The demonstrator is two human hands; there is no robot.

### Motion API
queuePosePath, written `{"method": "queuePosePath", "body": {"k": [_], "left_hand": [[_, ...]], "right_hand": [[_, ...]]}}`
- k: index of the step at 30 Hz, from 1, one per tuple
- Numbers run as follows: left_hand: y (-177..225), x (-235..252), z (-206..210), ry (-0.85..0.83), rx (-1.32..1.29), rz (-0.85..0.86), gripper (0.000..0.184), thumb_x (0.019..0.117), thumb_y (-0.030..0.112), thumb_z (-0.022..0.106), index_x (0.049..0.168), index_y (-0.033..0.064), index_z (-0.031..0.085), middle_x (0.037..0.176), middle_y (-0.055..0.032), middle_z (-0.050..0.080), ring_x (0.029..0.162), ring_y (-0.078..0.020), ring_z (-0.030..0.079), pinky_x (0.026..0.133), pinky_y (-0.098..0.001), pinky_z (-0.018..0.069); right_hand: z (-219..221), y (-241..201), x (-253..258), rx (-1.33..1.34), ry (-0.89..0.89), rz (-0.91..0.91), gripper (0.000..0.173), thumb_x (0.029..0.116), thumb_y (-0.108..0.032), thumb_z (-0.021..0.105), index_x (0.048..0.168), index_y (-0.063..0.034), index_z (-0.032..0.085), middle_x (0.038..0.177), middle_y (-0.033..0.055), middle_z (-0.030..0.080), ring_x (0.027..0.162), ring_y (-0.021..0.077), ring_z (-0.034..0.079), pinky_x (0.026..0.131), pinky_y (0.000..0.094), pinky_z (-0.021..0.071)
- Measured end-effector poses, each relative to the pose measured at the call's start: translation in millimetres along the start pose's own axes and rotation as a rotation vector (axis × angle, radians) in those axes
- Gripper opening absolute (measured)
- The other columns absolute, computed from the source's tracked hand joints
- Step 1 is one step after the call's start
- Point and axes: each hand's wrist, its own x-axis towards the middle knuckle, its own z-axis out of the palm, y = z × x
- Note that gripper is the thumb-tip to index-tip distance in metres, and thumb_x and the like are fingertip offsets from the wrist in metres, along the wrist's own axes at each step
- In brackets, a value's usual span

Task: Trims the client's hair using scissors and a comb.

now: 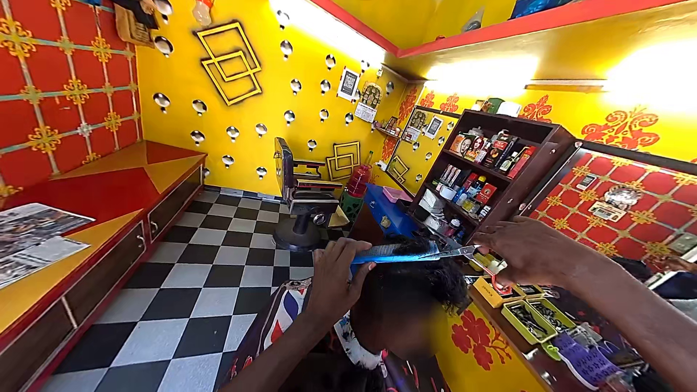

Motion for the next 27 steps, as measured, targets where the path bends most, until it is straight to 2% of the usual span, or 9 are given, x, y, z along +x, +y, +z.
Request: {"method": "queuePosePath", "body": {"k": [2,7,9,13,19,21,23,25,27], "left_hand": [[-1.5,3.0,-1.7,0.017,-0.007,0.051,0.031,0.0994,0.041,0.062,0.124,0.0237,0.07,0.116,0.0047,0.067,0.099,-0.015,0.061,0.079,-0.043,0.0451],[-2.4,6.7,-6.1,0.039,-0.009,0.114,0.03,0.0992,0.039,0.063,0.124,0.0232,0.07,0.117,0.0029,0.067,0.098,-0.0158,0.06,0.078,-0.0403,0.0442],[-2.5,6.5,-7.0,0.032,-0.009,0.109,0.031,0.0993,0.04,0.063,0.125,0.0237,0.069,0.117,0.0038,0.067,0.099,-0.0153,0.06,0.079,-0.0404,0.0449],[-1.1,8.9,-10.4,0.002,-0.008,0.121,0.038,0.1,0.041,0.062,0.131,0.0202,0.065,0.117,0.0016,0.068,0.098,-0.0173,0.062,0.079,-0.0419,0.046],[-2.1,10.9,-12.2,-0.016,-0.029,0.112,0.048,0.0996,0.041,0.063,0.14,0.0146,0.059,0.112,0.0023,0.069,0.096,-0.017,0.062,0.08,-0.0427,0.0455],[-1.7,11.0,-12.6,-0.019,-0.024,0.109,0.049,0.0993,0.041,0.063,0.141,0.0148,0.058,0.111,0.0031,0.069,0.095,-0.0165,0.061,0.08,-0.0422,0.0451],[-2.0,11.1,-12.1,-0.016,-0.027,0.109,0.051,0.0987,0.041,0.064,0.141,0.0146,0.057,0.11,0.0034,0.069,0.095,-0.0165,0.061,0.08,-0.0425,0.0453],[-2.4,11.9,-11.6,-0.019,-0.039,0.115,0.051,0.0982,0.04,0.065,0.142,0.0145,0.056,0.109,0.0034,0.069,0.096,-0.0168,0.061,0.08,-0.0423,0.0458],[-2.3,13.4,-12.6,-0.025,-0.033,0.131,0.052,0.098,0.039,0.066,0.142,0.013,0.056,0.109,0.0019,0.069,0.096,-0.0181,0.062,0.081,-0.0428,0.0477]], "right_hand": [[1.0,-6.8,5.9,-0.013,0.035,-0.038,0.065,0.0808,-0.048,0.083,0.137,-0.0213,0.063,0.134,0.0002,0.065,0.126,0.0223,0.059,0.107,0.0485,0.0427],[7.8,-11.4,7.6,-0.077,0.295,-0.151,0.03,0.0864,-0.015,0.08,0.115,-0.0201,0.071,0.106,0.0,0.073,0.1,0.0209,0.069,0.09,0.041,0.0532],[7.0,-7.8,4.0,-0.073,0.288,-0.13,0.03,0.0864,-0.007,0.077,0.113,-0.0202,0.072,0.1,0.0014,0.074,0.095,0.0227,0.07,0.086,0.0429,0.0542],[-1.5,-10.9,-1.1,-0.077,0.172,-0.064,0.035,0.0901,-0.008,0.073,0.122,-0.0225,0.071,0.108,0.0026,0.074,0.1,0.025,0.069,0.088,0.0453,0.053],[-4.1,-9.0,-2.6,-0.095,0.193,-0.058,0.035,0.0881,-0.003,0.073,0.118,-0.0201,0.073,0.102,0.0045,0.075,0.096,0.0263,0.07,0.087,0.0455,0.0533],[-4.6,-4.6,-1.5,-0.085,0.158,-0.048,0.032,0.0868,-0.019,0.079,0.118,-0.023,0.073,0.104,0.0013,0.075,0.098,0.0228,0.07,0.091,0.0459,0.0507],[-3.1,-9.2,0.6,-0.06,0.113,-0.066,0.048,0.0811,-0.038,0.085,0.124,-0.0228,0.069,0.117,0.0004,0.071,0.112,0.0225,0.065,0.098,0.0485,0.0468],[0.2,-18.7,4.3,-0.081,0.155,-0.107,0.05,0.0825,-0.034,0.084,0.128,-0.0224,0.067,0.122,-0.0002,0.07,0.115,0.0229,0.064,0.098,0.0464,0.0487],[0.6,-25.3,4.1,-0.108,0.247,-0.145,0.039,0.085,-0.015,0.081,0.121,-0.0196,0.069,0.111,0.0017,0.071,0.104,0.0233,0.067,0.09,0.0421,0.052]]}}
